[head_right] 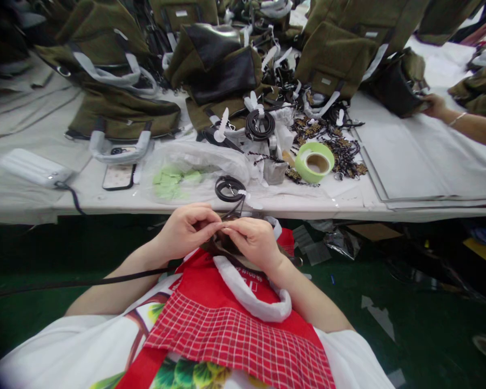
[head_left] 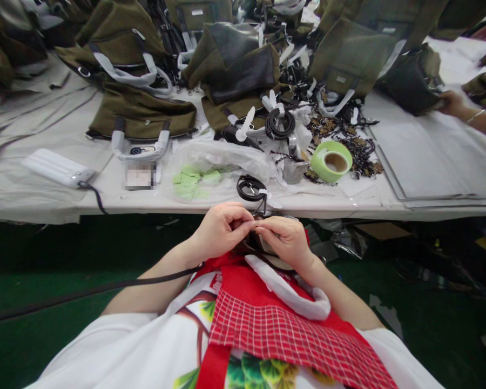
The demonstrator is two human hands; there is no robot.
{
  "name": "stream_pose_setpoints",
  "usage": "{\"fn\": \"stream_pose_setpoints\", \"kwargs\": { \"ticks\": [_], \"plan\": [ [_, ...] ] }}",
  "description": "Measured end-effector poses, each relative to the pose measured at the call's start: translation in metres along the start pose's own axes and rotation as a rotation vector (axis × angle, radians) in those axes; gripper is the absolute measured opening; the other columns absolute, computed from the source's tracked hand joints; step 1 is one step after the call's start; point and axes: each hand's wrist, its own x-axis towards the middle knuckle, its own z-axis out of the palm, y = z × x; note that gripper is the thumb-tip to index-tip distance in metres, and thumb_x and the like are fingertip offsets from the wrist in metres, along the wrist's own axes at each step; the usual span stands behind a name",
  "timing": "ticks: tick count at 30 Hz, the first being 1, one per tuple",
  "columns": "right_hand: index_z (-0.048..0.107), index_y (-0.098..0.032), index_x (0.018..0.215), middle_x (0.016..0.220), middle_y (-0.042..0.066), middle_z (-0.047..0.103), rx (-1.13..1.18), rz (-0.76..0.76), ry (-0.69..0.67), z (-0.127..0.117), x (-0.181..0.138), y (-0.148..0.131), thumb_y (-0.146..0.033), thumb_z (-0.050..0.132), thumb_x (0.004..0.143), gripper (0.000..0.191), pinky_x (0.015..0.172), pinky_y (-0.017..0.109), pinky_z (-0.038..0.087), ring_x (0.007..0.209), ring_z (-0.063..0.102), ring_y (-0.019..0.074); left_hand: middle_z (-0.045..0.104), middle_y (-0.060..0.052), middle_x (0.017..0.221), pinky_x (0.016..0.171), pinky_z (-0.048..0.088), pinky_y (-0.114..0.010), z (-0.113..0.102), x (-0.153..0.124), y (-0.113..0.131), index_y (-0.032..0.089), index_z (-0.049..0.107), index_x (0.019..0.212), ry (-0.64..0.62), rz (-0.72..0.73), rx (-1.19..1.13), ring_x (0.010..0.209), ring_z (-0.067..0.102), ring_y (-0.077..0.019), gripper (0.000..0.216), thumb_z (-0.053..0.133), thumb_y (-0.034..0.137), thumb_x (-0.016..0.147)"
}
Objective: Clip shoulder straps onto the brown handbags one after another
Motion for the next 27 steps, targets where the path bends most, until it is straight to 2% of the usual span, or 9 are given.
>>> {"fn": "stream_pose_setpoints", "kwargs": {
  "ticks": [10,16,21,23,25,27],
  "plan": [
    [0.075,-0.019,0.095,0.090,0.005,0.077,-0.046,-0.050,-0.016,0.000,0.002,0.000,-0.027,0.059,0.095,0.018,0.072,0.025,0.051,0.077,0.070,0.0155,0.059,0.000,0.064,0.056,0.040,-0.021,0.000,0.000,-0.002,0.015,0.070,0.071,0.002,0.022,-0.018,0.061,0.053,-0.0103,0.017,0.063,0.021,0.086],
    [0.075,-0.021,0.094,0.087,0.005,0.076,-0.240,-0.059,-0.113,0.001,0.001,0.001,-0.031,0.051,0.099,0.026,0.069,0.026,0.047,0.075,0.068,0.0163,0.060,0.000,0.064,0.059,0.041,-0.022,0.001,-0.001,-0.001,0.015,0.066,0.069,-0.044,0.077,0.103,0.062,0.054,-0.0112,0.018,0.060,0.017,0.085],
    [0.074,-0.021,0.091,0.086,0.005,0.076,-0.324,0.016,-0.157,0.003,0.003,0.000,-0.032,0.050,0.099,0.028,0.070,0.027,0.046,0.075,0.068,0.0175,0.063,-0.002,0.069,0.063,0.043,-0.025,0.011,-0.003,-0.009,0.016,0.066,0.071,-0.021,0.079,0.218,0.066,0.058,-0.0137,0.021,0.056,0.021,0.089],
    [0.074,-0.022,0.094,0.088,0.004,0.076,-0.296,0.070,-0.203,-0.003,0.008,0.005,-0.032,0.051,0.098,0.025,0.072,0.027,0.048,0.078,0.068,0.0180,0.065,-0.003,0.074,0.068,0.047,-0.026,0.012,-0.003,-0.013,0.018,0.068,0.078,-0.013,0.082,0.256,0.071,0.061,-0.0153,0.021,0.053,0.024,0.092],
    [0.071,-0.023,0.107,0.097,0.004,0.075,-0.261,0.130,-0.217,-0.012,0.017,0.014,-0.028,0.054,0.095,0.021,0.077,0.028,0.051,0.083,0.068,0.0182,0.069,-0.006,0.093,0.079,0.050,-0.029,0.010,-0.002,-0.017,0.019,0.069,0.096,0.026,0.066,0.308,0.088,0.064,-0.0186,0.017,0.054,0.026,0.092],
    [0.065,-0.023,0.122,0.116,0.007,0.070,-0.305,0.162,-0.181,-0.022,0.029,0.027,-0.015,0.056,0.089,0.035,0.088,0.033,0.052,0.098,0.066,0.0201,0.066,-0.009,0.112,0.090,0.049,-0.035,0.006,0.000,-0.023,0.019,0.063,0.113,0.093,-0.010,0.391,0.105,0.062,-0.0232,0.027,0.058,0.029,0.089]
  ]
}}
